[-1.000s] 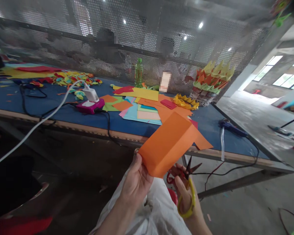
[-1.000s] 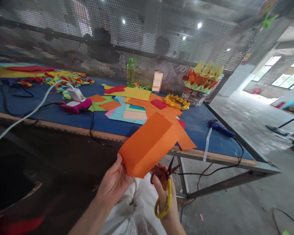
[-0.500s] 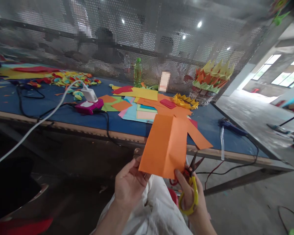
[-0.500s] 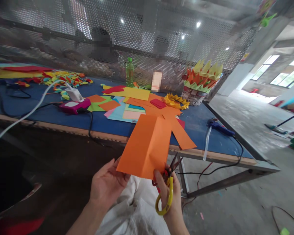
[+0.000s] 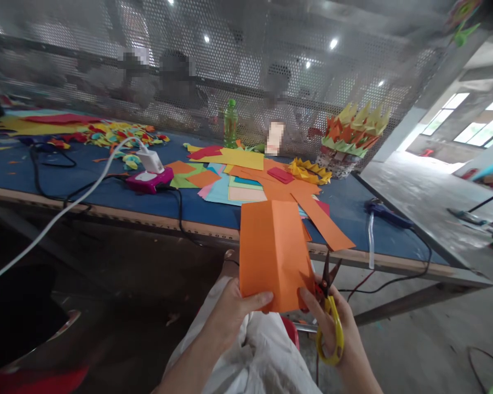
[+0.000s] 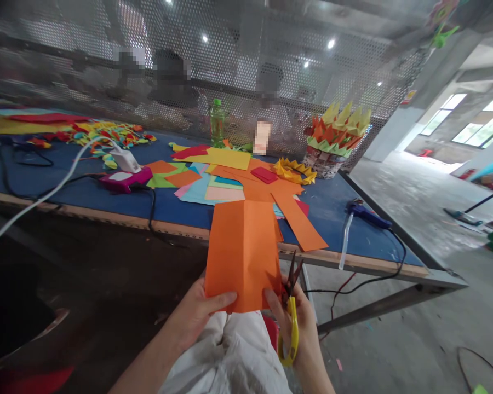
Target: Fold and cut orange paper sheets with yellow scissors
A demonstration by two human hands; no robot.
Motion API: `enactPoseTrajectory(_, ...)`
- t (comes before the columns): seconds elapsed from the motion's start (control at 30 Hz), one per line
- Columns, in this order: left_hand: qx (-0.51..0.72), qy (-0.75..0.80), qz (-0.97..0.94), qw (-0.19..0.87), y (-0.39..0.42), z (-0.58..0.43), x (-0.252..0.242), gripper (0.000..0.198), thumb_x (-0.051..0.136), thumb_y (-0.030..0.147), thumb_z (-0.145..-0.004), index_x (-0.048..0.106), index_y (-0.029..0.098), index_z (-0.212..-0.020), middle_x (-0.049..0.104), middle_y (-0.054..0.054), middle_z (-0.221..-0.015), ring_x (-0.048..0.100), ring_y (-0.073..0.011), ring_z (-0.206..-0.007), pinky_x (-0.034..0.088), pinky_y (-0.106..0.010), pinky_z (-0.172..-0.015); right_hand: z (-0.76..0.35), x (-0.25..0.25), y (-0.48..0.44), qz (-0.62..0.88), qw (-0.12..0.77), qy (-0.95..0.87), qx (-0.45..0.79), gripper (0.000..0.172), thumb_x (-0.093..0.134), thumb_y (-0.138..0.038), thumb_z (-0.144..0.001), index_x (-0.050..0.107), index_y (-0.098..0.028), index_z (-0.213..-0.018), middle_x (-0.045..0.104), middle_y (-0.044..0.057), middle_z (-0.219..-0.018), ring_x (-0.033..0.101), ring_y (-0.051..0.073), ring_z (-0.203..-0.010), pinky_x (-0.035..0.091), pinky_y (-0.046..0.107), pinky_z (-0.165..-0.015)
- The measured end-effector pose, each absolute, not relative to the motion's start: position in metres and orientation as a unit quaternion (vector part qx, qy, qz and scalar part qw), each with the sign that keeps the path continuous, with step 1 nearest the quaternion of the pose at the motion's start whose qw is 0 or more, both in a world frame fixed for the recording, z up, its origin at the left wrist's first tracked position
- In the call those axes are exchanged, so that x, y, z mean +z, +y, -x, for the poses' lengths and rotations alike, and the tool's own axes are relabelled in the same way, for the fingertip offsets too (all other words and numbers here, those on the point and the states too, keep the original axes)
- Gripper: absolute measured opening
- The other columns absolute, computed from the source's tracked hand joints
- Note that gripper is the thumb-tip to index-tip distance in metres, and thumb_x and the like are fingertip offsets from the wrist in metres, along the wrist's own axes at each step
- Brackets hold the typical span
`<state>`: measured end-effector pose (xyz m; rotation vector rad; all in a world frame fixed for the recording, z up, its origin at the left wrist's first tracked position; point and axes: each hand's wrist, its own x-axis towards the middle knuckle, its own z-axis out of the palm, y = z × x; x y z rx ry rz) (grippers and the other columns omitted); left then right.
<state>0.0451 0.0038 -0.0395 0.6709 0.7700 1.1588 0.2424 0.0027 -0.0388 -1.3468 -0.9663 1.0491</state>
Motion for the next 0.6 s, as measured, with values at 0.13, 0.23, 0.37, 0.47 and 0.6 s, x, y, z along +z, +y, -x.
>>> enactPoseTrajectory(0.13, 0.537, 0.391, -0.298, 0.685, 0.0011, -0.0473, -0.0364, 0.037, 0.09, 0.027, -0.066, 0.077, 0.017, -0.099, 0.075, -0.005, -0.078, 0.069, -0.0221, -0.077, 0.054, -0.033, -0.077, -0.2419, -0.0337, 0.0004, 0.563, 0.53, -0.438, 0.459, 0.049, 0.093, -0.035, -0.058, 0.075, -0.024, -0.102, 0.072, 0.0, -0.08, 0.06, 0.013, -0.066, 0.051, 0.02, -0.061)
enactPoseTrajectory(0.23, 0.534, 0.424, -0.293, 0.67, -0.0001, -0.0484, -0.036, 0.033, 0.09, 0.029, -0.064, 0.076, 0.015, -0.09, 0.073, -0.004, -0.073, 0.068, -0.021, -0.073, 0.053, -0.029, -0.068, -0.2378, -0.0296, -0.0016, 0.565, 0.54, -0.425, 0.456, 0.046, 0.092, -0.036, -0.06, 0.074, -0.024, -0.1, 0.075, 0.001, -0.088, 0.064, 0.015, -0.073, 0.052, 0.02, -0.066)
enactPoseTrajectory(0.37, 0.531, 0.437, -0.284, 0.668, -0.001, -0.0481, -0.0334, 0.035, 0.092, 0.031, -0.06, 0.075, 0.015, -0.086, 0.075, -0.005, -0.077, 0.066, -0.0181, -0.065, 0.052, -0.028, -0.062, -0.235, -0.0299, -0.0013, 0.573, 0.555, -0.409, 0.443, 0.049, 0.093, -0.038, -0.056, 0.073, -0.023, -0.098, 0.075, 0.001, -0.087, 0.065, 0.017, -0.074, 0.053, 0.023, -0.064)
enactPoseTrajectory(0.47, 0.528, 0.409, -0.293, 0.684, -0.0022, -0.0457, -0.0299, 0.036, 0.09, 0.03, -0.064, 0.076, 0.017, -0.095, 0.077, -0.006, -0.085, 0.07, -0.0222, -0.08, 0.054, -0.031, -0.075, -0.2389, -0.0345, -0.0002, 0.577, 0.536, -0.42, 0.452, 0.051, 0.095, -0.035, -0.054, 0.073, -0.022, -0.098, 0.073, -0.001, -0.08, 0.063, 0.014, -0.066, 0.051, 0.022, -0.06)
enactPoseTrajectory(0.6, 0.509, 0.394, -0.339, 0.686, -0.0036, -0.0439, -0.0303, 0.024, 0.088, 0.028, -0.067, 0.078, 0.018, -0.087, 0.076, -0.007, -0.082, 0.067, -0.0222, -0.073, 0.052, -0.03, -0.067, -0.2429, -0.0382, -0.0012, 0.574, 0.528, -0.435, 0.45, 0.049, 0.092, -0.035, -0.059, 0.071, -0.022, -0.101, 0.074, 0.0, -0.083, 0.063, 0.015, -0.069, 0.052, 0.023, -0.064)
